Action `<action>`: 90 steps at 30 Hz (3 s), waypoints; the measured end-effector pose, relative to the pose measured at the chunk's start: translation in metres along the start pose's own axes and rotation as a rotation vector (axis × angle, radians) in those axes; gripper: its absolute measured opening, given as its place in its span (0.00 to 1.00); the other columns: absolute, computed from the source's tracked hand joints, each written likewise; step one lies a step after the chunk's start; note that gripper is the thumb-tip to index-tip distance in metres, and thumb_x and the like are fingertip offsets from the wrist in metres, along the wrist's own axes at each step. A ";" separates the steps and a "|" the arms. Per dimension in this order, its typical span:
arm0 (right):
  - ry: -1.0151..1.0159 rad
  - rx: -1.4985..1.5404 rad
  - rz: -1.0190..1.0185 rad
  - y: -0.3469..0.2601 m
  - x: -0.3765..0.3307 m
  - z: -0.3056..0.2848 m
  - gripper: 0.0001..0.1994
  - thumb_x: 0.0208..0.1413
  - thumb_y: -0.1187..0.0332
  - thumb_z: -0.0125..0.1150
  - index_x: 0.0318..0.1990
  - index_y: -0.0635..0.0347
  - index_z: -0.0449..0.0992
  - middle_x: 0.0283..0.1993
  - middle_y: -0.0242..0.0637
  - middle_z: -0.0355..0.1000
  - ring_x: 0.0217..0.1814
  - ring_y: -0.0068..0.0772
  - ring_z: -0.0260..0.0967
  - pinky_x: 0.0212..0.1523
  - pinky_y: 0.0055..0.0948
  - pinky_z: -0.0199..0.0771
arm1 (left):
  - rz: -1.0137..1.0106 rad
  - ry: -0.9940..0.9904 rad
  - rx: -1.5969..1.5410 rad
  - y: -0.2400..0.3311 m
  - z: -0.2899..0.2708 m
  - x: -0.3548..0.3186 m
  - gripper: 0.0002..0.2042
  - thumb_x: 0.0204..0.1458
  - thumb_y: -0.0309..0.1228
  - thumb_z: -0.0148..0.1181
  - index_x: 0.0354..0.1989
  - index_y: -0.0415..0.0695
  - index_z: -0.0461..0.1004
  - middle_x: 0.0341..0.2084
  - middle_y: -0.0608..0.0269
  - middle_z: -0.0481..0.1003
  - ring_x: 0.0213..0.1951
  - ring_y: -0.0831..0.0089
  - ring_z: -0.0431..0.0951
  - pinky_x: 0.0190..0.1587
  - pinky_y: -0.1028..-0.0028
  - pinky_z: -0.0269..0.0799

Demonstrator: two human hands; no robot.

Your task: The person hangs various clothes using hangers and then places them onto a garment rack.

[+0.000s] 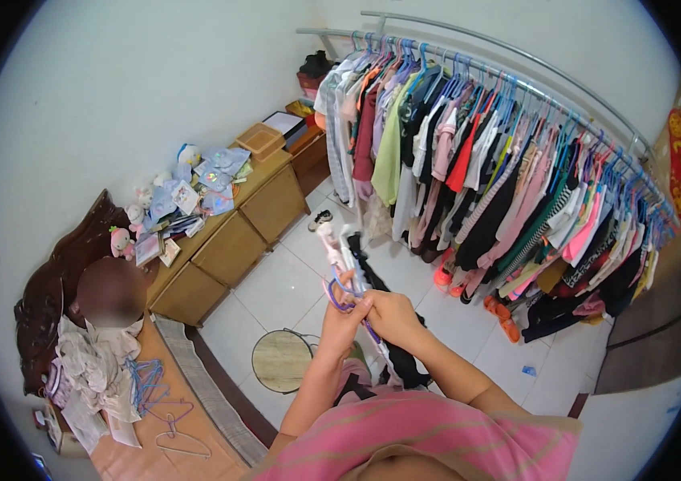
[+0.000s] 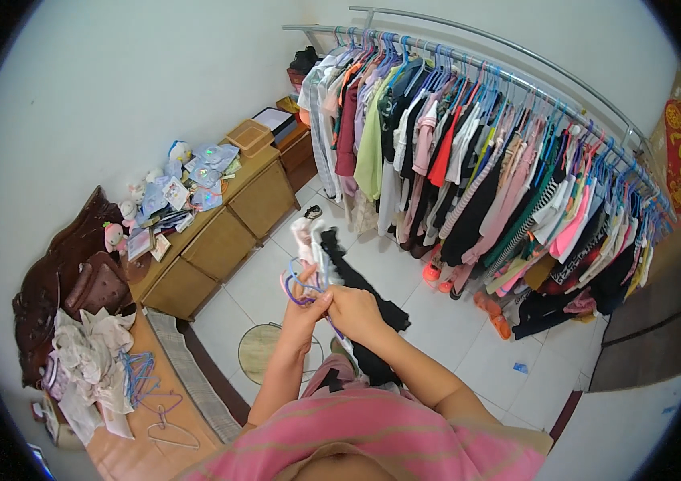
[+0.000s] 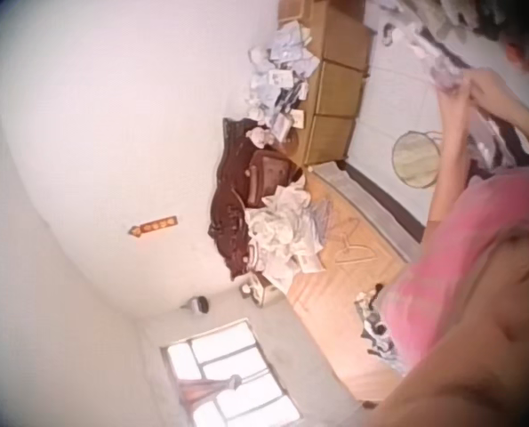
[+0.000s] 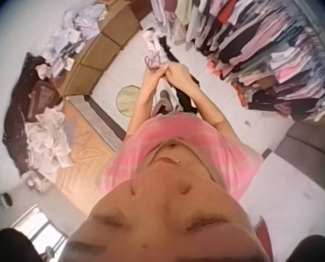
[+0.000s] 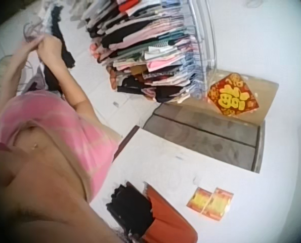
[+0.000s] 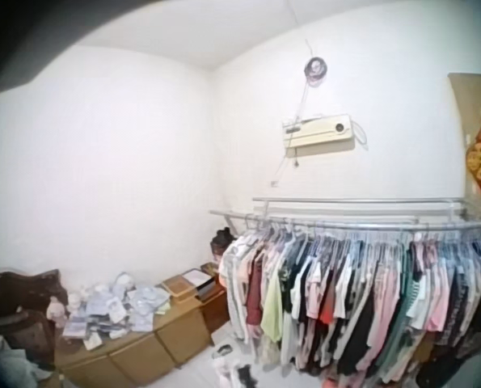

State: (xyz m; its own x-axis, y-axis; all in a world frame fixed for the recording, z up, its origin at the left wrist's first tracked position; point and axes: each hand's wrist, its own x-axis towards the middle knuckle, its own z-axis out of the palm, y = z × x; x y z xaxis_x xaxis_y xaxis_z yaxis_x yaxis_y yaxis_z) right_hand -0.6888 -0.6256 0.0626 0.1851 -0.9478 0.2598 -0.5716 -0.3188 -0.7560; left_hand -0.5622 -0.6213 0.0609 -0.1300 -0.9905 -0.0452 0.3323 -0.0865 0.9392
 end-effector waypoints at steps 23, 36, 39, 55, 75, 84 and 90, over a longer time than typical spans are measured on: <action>-0.505 0.720 0.294 0.080 0.339 0.131 0.06 0.52 0.71 0.59 0.36 0.62 0.77 0.35 0.30 0.73 0.39 0.22 0.68 0.45 0.23 0.66 | -0.192 -0.074 0.361 0.084 -0.163 0.350 0.09 0.51 0.28 0.57 0.38 0.39 0.76 0.27 0.65 0.75 0.32 0.78 0.76 0.31 0.79 0.73; -0.614 1.002 0.110 0.106 0.590 0.179 0.09 0.55 0.68 0.53 0.40 0.62 0.75 0.39 0.29 0.71 0.41 0.21 0.64 0.45 0.20 0.64 | 0.389 0.261 1.031 0.129 -0.226 0.490 0.35 0.44 0.37 0.63 0.60 0.43 0.56 0.46 0.43 0.68 0.48 0.49 0.69 0.47 0.61 0.66; -0.556 0.885 0.053 0.120 0.663 0.160 0.11 0.54 0.65 0.56 0.40 0.62 0.75 0.33 0.25 0.71 0.33 0.17 0.63 0.35 0.17 0.63 | 0.302 0.247 1.174 0.138 -0.232 0.528 0.33 0.44 0.36 0.63 0.60 0.43 0.56 0.45 0.43 0.69 0.47 0.49 0.69 0.47 0.61 0.66; 0.564 0.944 0.134 0.234 0.883 -0.018 0.13 0.58 0.58 0.51 0.39 0.57 0.74 0.29 0.23 0.68 0.29 0.14 0.61 0.28 0.17 0.57 | 0.701 0.116 1.111 0.147 -0.121 0.801 0.16 0.46 0.27 0.59 0.45 0.44 0.67 0.34 0.52 0.72 0.34 0.53 0.74 0.33 0.64 0.70; 0.477 0.269 -0.200 0.172 0.828 0.118 0.23 0.56 0.68 0.49 0.58 0.68 0.56 0.57 0.47 0.54 0.60 0.41 0.52 0.60 0.37 0.48 | 0.175 0.466 0.855 0.063 -0.232 0.707 0.20 0.47 0.26 0.57 0.51 0.47 0.66 0.46 0.57 0.68 0.35 0.63 0.75 0.38 0.68 0.72; -0.339 0.791 -0.242 0.089 0.695 0.239 0.18 0.60 0.69 0.47 0.56 0.67 0.60 0.50 0.39 0.61 0.50 0.26 0.60 0.53 0.25 0.60 | 0.016 1.302 0.699 0.050 -0.297 0.435 0.17 0.49 0.26 0.56 0.49 0.44 0.69 0.44 0.57 0.71 0.36 0.68 0.75 0.37 0.72 0.71; -0.657 0.828 -0.347 0.030 0.538 0.264 0.16 0.59 0.70 0.47 0.53 0.67 0.63 0.48 0.37 0.61 0.48 0.25 0.60 0.50 0.24 0.61 | 0.201 1.794 0.083 0.004 -0.251 0.201 0.14 0.54 0.31 0.52 0.49 0.42 0.69 0.42 0.65 0.71 0.38 0.76 0.74 0.38 0.77 0.69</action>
State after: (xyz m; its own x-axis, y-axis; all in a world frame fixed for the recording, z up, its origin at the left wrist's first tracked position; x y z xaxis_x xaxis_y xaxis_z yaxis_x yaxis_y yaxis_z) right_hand -0.3957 -1.1470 0.0212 0.7592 -0.5479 0.3514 0.2578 -0.2426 -0.9353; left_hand -0.3528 -0.8477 -0.0297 0.9805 0.1129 -0.1611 0.1637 -0.0142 0.9864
